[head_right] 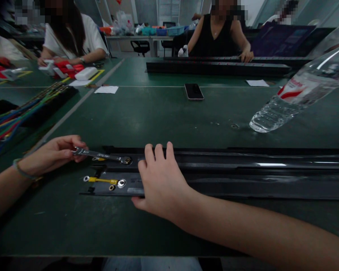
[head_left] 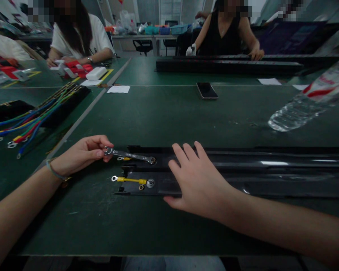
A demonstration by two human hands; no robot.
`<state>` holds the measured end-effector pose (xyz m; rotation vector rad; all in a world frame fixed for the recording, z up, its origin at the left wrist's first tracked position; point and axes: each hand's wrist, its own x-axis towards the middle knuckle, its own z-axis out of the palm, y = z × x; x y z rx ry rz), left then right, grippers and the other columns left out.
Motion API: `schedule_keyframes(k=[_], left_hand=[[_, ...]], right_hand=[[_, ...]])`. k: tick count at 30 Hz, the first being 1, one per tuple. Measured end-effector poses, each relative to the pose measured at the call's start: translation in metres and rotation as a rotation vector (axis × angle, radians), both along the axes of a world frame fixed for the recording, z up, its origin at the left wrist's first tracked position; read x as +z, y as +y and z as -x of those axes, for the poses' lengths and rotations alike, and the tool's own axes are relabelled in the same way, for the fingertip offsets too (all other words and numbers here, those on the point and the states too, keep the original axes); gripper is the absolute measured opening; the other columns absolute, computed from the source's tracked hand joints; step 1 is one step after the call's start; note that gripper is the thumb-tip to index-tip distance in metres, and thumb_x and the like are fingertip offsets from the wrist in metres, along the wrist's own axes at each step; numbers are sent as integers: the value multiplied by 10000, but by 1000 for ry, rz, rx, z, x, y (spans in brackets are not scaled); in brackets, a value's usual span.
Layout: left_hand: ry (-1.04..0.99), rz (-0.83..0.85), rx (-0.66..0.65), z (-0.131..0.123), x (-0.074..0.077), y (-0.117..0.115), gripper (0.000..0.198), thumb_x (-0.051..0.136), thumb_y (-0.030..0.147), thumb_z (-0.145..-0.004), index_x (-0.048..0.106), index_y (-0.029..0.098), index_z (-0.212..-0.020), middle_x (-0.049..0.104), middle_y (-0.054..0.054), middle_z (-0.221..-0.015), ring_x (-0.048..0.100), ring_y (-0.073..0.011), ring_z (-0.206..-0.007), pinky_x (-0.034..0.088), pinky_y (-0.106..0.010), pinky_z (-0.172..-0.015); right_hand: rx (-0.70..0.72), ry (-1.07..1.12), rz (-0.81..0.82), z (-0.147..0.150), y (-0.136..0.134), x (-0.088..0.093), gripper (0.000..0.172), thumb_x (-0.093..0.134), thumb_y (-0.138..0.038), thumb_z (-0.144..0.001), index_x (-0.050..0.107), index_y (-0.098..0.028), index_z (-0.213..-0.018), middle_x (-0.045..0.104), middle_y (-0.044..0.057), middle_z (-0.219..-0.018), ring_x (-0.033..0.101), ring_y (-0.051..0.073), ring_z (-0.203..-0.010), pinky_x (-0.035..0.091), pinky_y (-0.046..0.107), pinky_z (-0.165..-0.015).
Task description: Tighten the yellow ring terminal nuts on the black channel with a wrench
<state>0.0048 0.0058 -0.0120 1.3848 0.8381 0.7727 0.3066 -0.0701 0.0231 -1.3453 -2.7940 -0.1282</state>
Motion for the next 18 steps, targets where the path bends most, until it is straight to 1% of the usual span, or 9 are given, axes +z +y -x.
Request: schedule_keyframes(k=[5, 8, 12, 18], left_hand=[[-17, -37, -165, 0, 0, 0, 176, 694, 236, -636, 597, 180, -771, 563, -7, -632, 512, -132, -588, 424, -228, -538], [-10, -57, -227, -2, 3, -1, 180, 716, 239, -609, 606, 188, -743, 547, -6, -637, 498, -142, -609, 415, -240, -548], [34, -64, -244, -2, 6, -1, 164, 730, 245, -587, 625, 209, -708, 535, -10, -632, 493, -159, -621, 409, -257, -551], [67, -72, -207, -1, 5, 0, 168, 739, 250, -563, 630, 216, -686, 541, -17, -631, 499, -172, -624, 416, -271, -557]], right_hand=[[-4, -2, -1, 1, 0, -1, 649, 427, -625, -662, 565, -94, -1008, 384, 251, -1268, 344, 399, -1141, 189, 572, -928], [-2, -5, -2, 0, 0, 0, 651, 419, -624, -667, 560, -95, -1019, 380, 249, -1272, 343, 397, -1142, 188, 572, -927], [-5, -17, -4, -1, 0, 1, 648, 403, -623, -678, 557, -97, -1023, 374, 244, -1279, 333, 391, -1151, 186, 565, -931], [1, -25, -6, 0, 0, 1, 652, 398, -624, -680, 553, -96, -1029, 376, 246, -1276, 339, 390, -1146, 192, 565, -927]])
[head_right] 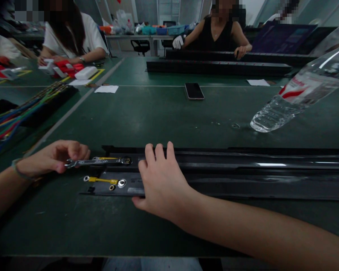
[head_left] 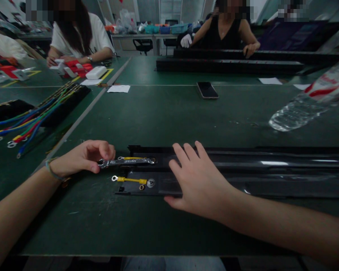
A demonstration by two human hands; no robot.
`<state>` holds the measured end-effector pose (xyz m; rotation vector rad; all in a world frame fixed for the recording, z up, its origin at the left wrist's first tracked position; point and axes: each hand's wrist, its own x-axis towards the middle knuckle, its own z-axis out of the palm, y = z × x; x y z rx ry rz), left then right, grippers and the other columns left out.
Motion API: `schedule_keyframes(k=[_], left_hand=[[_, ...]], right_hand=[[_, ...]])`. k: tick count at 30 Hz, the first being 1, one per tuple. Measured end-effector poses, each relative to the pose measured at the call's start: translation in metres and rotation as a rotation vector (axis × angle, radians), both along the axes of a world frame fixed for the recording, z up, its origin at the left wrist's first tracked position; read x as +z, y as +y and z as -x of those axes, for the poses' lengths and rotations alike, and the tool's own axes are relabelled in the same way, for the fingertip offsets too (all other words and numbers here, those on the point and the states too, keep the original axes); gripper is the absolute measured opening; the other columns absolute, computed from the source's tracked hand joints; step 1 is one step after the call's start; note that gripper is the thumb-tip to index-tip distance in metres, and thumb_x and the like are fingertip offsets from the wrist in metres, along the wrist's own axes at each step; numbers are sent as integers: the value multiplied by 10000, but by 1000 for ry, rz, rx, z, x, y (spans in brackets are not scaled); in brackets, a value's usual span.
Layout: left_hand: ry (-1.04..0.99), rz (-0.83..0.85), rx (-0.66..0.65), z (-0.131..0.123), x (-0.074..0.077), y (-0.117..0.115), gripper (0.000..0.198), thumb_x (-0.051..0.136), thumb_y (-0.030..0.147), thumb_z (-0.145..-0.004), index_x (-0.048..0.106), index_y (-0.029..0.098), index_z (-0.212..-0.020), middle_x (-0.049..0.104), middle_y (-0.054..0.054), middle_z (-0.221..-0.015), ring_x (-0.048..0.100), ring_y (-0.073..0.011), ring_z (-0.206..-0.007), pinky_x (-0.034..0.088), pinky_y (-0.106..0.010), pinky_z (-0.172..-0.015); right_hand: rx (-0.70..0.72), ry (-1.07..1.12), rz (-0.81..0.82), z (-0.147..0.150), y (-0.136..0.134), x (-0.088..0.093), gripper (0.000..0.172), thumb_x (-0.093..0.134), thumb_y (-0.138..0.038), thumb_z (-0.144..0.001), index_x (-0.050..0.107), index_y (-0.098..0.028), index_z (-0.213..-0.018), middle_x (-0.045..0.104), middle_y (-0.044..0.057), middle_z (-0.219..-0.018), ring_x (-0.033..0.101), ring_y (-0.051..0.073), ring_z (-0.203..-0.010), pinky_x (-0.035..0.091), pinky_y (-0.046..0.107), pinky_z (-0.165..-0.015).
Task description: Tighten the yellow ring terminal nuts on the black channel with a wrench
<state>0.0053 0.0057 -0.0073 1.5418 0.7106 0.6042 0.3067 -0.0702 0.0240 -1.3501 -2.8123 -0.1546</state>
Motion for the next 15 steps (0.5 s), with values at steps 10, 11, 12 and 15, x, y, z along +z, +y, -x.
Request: schedule_keyframes(k=[10, 11, 12, 15], left_hand=[[-38, 9, 299, 1, -6, 2, 177, 692, 170, -637, 632, 155, -802, 580, -9, -674, 519, -110, -614, 414, -196, -572], [-37, 18, 340, 1, -7, 2, 179, 687, 151, -639, 639, 152, -811, 589, -11, -685, 523, -103, -613, 417, -189, -573], [-33, 29, 376, 0, -7, 2, 184, 680, 134, -641, 646, 150, -822, 599, -15, -695, 525, -98, -611, 418, -182, -567], [-9, 62, 438, -2, -7, 4, 201, 665, 109, -646, 661, 153, -842, 615, -18, -683, 529, -91, -600, 423, -166, -546]], right_hand=[[-1, 17, 7, 0, -1, 1, 645, 414, -617, -678, 556, -91, -1023, 376, 251, -1275, 337, 391, -1149, 185, 566, -933], [-2, 17, 8, 0, -1, 1, 642, 413, -615, -680, 556, -91, -1022, 376, 251, -1276, 335, 391, -1150, 184, 565, -934], [-3, 15, 11, 0, -1, 1, 638, 412, -613, -683, 556, -93, -1023, 374, 248, -1278, 334, 389, -1151, 184, 563, -934], [-9, 7, 10, 1, 0, 1, 637, 407, -614, -684, 556, -95, -1020, 371, 245, -1282, 334, 388, -1150, 185, 561, -934]])
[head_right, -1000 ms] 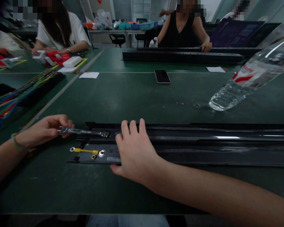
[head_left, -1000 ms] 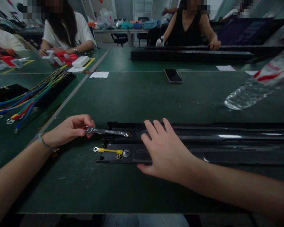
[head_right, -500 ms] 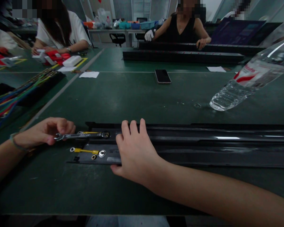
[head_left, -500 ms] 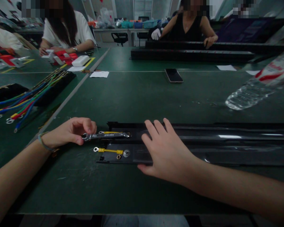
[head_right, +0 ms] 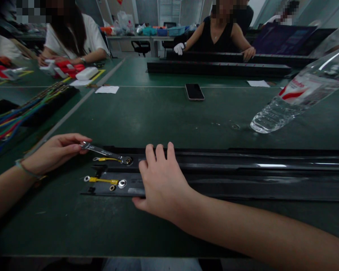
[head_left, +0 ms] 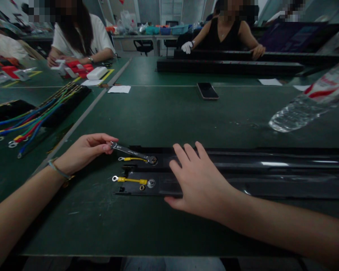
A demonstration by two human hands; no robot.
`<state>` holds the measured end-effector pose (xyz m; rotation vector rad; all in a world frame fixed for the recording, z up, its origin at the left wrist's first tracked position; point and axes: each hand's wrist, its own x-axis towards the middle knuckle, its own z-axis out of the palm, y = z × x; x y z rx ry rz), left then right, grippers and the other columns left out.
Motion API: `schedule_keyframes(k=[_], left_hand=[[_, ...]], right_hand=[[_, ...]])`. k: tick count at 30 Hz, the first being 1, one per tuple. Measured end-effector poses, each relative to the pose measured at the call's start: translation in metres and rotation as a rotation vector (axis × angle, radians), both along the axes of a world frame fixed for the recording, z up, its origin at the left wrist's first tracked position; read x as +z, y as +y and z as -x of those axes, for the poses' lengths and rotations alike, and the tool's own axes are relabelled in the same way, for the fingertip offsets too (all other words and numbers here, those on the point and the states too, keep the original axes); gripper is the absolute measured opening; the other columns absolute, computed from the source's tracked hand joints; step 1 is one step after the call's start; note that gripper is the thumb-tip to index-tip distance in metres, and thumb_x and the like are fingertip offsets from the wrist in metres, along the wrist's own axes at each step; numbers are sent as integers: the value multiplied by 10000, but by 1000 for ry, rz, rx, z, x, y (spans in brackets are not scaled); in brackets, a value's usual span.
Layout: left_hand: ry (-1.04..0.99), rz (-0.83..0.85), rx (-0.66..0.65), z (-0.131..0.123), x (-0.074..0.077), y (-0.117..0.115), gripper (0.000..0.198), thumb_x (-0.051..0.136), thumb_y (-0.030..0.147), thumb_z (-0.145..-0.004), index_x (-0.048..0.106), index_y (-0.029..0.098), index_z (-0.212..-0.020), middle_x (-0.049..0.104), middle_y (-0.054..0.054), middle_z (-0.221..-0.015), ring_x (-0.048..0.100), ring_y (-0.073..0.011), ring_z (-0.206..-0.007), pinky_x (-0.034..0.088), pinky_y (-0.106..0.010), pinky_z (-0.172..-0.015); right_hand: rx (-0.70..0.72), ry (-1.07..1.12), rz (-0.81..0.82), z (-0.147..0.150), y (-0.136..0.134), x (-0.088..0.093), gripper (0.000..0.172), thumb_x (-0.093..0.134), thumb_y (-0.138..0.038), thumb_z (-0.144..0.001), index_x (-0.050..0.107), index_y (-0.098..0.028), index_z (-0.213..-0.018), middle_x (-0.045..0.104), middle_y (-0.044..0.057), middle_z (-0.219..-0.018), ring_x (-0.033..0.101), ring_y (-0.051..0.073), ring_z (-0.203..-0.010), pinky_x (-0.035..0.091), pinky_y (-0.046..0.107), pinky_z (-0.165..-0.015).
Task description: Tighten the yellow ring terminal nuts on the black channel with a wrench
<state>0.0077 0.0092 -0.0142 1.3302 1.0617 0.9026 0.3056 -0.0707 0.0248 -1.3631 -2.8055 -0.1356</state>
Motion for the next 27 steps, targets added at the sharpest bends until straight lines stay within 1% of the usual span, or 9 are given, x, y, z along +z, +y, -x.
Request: schedule_keyframes(k=[5, 8, 12, 14, 17, 22, 27], left_hand=[[21, 44, 38, -7, 5, -1, 217, 661, 94, -641, 669, 155, -849, 617, -10, -640, 533, -81, -591, 433, -137, -530], [8, 50, 41, -9, 8, -2, 218, 666, 97, -633, 672, 146, -845, 622, -17, -638, 538, -85, -585, 441, -138, -522], [-1, 70, 37, -6, 7, -2, 233, 670, 97, -627, 674, 144, -855, 634, -29, -655, 550, -95, -586, 448, -150, -514], [-1, 77, 14, -2, 6, -1, 235, 672, 94, -616, 675, 148, -845, 637, -33, -662, 555, -100, -588, 449, -159, -519], [6, 62, -61, 3, 5, -1, 220, 674, 83, -587, 674, 151, -797, 622, -29, -632, 549, -108, -572, 441, -177, -520], [40, -16, -247, 5, 7, -2, 175, 667, 77, -539, 651, 161, -692, 574, -20, -635, 500, -130, -572, 407, -205, -509], [57, -17, -419, 5, 8, -2, 186, 670, 85, -528, 643, 189, -680, 556, -23, -664, 477, -161, -616, 399, -243, -548]], right_hand=[[4, -1, 1, -1, 0, -1, 644, 404, -617, -681, 554, -95, -1027, 373, 246, -1279, 336, 391, -1147, 187, 563, -931], [6, -2, -5, -2, 0, -1, 646, 389, -620, -689, 551, -96, -1030, 371, 243, -1282, 332, 387, -1150, 183, 562, -932], [8, -1, -6, -2, 0, -1, 643, 387, -617, -692, 552, -94, -1028, 370, 244, -1283, 329, 388, -1152, 183, 564, -933], [11, 5, -5, -1, 0, -1, 641, 396, -615, -687, 554, -94, -1027, 370, 246, -1282, 330, 391, -1151, 186, 567, -930], [8, 8, -7, -1, 0, -1, 630, 405, -607, -687, 558, -96, -1022, 369, 245, -1283, 334, 389, -1149, 184, 566, -933], [10, 6, -12, -1, 0, -2, 649, 401, -621, -680, 556, -94, -1026, 376, 250, -1275, 341, 389, -1144, 186, 565, -931], [2, -21, -3, -1, 0, -1, 659, 388, -631, -680, 554, -103, -1037, 376, 236, -1282, 339, 386, -1146, 191, 565, -926]])
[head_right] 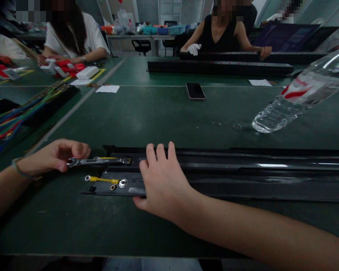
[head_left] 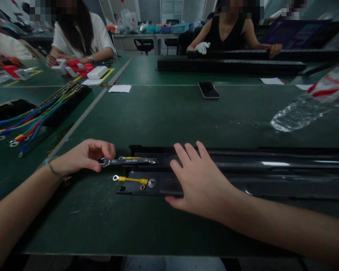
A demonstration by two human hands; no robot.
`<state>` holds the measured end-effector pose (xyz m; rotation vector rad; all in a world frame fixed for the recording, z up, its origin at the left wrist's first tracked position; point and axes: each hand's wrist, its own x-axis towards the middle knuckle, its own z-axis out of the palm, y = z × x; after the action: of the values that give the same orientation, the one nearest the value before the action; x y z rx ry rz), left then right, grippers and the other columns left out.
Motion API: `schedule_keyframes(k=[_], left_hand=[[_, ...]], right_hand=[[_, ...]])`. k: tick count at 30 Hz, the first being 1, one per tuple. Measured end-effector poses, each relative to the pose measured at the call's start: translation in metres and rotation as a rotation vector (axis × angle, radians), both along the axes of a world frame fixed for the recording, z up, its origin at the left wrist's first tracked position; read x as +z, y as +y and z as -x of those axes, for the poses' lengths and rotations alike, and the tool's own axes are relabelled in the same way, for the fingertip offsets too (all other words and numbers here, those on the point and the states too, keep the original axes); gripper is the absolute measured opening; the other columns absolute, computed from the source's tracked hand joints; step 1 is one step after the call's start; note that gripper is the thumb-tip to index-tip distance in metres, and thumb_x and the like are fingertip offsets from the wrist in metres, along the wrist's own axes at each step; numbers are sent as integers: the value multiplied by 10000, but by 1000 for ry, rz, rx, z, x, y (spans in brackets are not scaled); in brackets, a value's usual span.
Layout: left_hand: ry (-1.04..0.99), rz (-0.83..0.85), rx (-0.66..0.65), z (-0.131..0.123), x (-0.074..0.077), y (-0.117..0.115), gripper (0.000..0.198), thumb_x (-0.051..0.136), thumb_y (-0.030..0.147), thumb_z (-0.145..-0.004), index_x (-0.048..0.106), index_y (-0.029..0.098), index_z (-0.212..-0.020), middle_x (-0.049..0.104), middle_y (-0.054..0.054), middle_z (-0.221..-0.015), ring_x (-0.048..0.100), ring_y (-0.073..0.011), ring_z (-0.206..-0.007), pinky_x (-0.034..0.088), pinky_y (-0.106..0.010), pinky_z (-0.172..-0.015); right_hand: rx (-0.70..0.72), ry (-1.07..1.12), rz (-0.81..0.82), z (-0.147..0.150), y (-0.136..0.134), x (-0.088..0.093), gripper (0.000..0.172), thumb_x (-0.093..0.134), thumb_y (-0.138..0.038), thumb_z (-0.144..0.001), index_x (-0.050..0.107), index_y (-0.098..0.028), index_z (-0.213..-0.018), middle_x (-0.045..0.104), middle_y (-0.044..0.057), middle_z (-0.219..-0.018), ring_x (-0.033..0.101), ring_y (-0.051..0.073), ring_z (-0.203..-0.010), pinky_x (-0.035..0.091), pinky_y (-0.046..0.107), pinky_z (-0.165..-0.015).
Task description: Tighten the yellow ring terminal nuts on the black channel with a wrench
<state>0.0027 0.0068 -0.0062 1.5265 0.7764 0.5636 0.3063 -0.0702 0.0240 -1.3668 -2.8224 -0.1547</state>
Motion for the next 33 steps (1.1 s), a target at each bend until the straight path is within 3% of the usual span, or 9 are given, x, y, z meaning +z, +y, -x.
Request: schedule_keyframes(k=[4, 8, 14, 22, 33], left_hand=[[15, -2, -65, 0, 1, 0, 198, 672, 79, -543, 644, 197, -700, 563, -20, -675, 480, -163, -629, 394, -248, -567], [14, -9, -43, 0, 1, 0, 184, 688, 96, -534, 649, 187, -690, 563, -27, -665, 488, -165, -618, 392, -251, -553], [36, -80, 62, 5, -5, 3, 159, 660, 146, -585, 676, 177, -740, 563, -30, -657, 481, -152, -612, 380, -241, -543], [180, -152, 341, 4, -8, 4, 272, 626, 246, -678, 665, 171, -937, 544, -1, -585, 458, -115, -558, 334, -213, -523], [464, -307, 389, -8, 3, -1, 362, 521, 338, -756, 604, 170, -1066, 500, 17, -549, 433, -109, -539, 308, -220, -512]], right_hand=[[1, 8, 3, 0, 0, 0, 652, 396, -622, -681, 551, -100, -1042, 370, 239, -1286, 337, 388, -1147, 190, 566, -927], [7, 27, -1, -1, -1, 0, 647, 403, -616, -684, 554, -93, -1033, 370, 248, -1282, 336, 392, -1148, 186, 567, -930], [3, 27, 11, 0, 0, 1, 636, 420, -608, -681, 560, -91, -1023, 378, 252, -1274, 342, 392, -1145, 194, 567, -929], [-1, 36, 0, 1, 0, 0, 632, 436, -610, -669, 566, -89, -1003, 376, 256, -1272, 336, 401, -1145, 189, 569, -930], [5, 36, 10, 0, 0, 0, 638, 434, -613, -668, 567, -88, -1004, 377, 258, -1273, 344, 400, -1141, 194, 570, -929]])
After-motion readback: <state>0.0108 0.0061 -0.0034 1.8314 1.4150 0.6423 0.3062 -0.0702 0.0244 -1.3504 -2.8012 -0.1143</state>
